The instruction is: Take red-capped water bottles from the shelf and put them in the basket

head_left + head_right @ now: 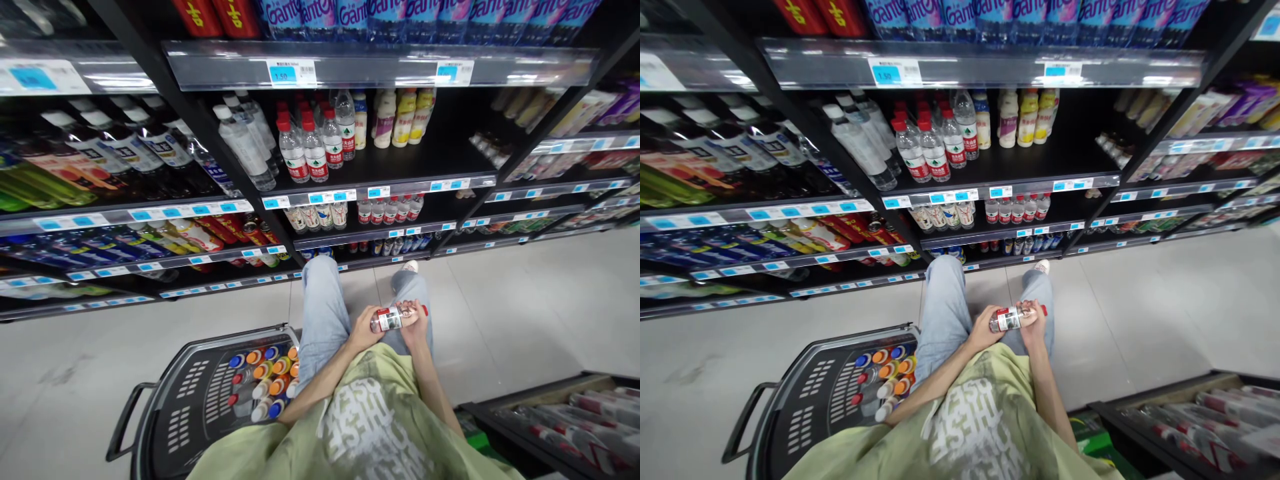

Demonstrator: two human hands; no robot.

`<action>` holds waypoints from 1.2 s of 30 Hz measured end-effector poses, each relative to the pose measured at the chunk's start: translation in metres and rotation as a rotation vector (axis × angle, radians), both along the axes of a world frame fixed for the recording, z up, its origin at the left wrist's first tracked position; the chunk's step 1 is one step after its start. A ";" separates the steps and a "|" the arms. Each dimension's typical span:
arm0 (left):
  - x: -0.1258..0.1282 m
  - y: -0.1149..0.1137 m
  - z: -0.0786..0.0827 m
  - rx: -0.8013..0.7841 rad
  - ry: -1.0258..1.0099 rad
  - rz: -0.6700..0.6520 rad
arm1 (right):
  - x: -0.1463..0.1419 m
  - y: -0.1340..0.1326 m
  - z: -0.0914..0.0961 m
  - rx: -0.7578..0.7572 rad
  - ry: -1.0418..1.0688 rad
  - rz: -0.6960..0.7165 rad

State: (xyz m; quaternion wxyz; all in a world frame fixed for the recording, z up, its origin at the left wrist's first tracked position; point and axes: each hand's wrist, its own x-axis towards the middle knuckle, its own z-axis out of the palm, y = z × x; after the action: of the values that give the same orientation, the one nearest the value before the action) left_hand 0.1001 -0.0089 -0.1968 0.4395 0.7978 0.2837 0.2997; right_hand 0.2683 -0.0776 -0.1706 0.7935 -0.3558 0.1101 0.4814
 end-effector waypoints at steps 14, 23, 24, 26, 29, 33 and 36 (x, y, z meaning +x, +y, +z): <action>-0.001 0.002 0.001 -0.075 0.085 0.015 | 0.000 0.001 -0.003 -0.021 -0.011 -0.013; -0.001 0.002 0.001 -0.079 0.083 0.027 | 0.000 0.000 -0.001 -0.003 -0.027 0.008; -0.001 0.002 0.001 -0.078 0.083 0.027 | -0.001 0.000 0.000 -0.006 -0.019 0.006; -0.001 0.002 0.001 -0.074 0.088 0.028 | -0.001 0.000 0.001 -0.008 -0.013 0.002; -0.001 0.002 0.001 -0.068 0.096 0.030 | -0.001 0.000 0.001 -0.007 -0.028 0.006; -0.001 0.002 0.003 -0.078 0.098 0.036 | 0.000 -0.001 -0.002 -0.005 -0.015 0.012; -0.001 0.002 0.004 -0.076 0.069 0.042 | 0.001 0.000 -0.005 -0.014 0.004 0.003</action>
State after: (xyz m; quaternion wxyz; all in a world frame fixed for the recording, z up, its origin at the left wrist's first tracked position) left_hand 0.0995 -0.0074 -0.1924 0.4530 0.7843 0.3266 0.2701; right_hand 0.2693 -0.0779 -0.1757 0.7900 -0.3607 0.1147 0.4824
